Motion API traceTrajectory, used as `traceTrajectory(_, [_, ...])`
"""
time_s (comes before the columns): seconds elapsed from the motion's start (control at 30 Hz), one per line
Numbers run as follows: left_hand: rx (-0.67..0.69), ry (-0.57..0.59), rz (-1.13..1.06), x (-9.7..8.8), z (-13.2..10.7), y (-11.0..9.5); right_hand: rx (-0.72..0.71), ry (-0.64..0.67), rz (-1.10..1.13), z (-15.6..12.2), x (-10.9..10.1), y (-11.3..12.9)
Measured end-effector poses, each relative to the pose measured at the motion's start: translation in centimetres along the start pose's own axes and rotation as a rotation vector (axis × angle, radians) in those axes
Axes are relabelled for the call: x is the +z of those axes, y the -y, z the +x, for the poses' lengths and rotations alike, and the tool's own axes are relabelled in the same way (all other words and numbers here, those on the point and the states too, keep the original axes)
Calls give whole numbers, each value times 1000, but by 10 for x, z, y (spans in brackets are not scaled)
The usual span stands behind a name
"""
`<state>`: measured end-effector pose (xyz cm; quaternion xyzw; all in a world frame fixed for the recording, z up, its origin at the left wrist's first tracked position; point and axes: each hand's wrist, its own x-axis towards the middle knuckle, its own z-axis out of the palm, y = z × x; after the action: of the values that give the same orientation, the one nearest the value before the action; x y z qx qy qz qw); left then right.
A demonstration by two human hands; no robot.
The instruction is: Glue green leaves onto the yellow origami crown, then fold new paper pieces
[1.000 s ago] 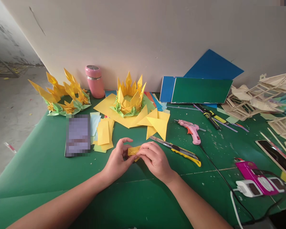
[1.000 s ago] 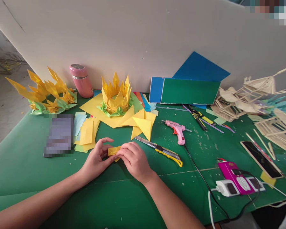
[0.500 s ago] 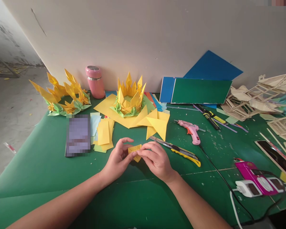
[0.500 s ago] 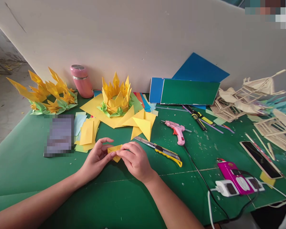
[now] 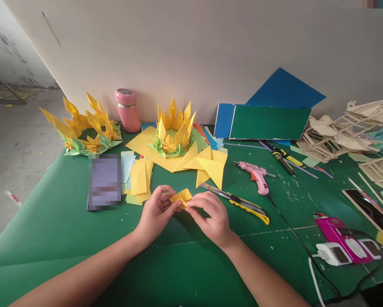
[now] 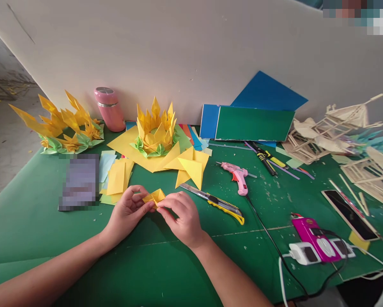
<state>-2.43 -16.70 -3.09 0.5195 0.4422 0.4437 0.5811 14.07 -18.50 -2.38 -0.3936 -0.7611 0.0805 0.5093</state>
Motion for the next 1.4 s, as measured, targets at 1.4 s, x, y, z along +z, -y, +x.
traceTrajectory(1.4, [269, 24, 268, -3, -1, 0, 107, 42, 74, -1, -2, -3])
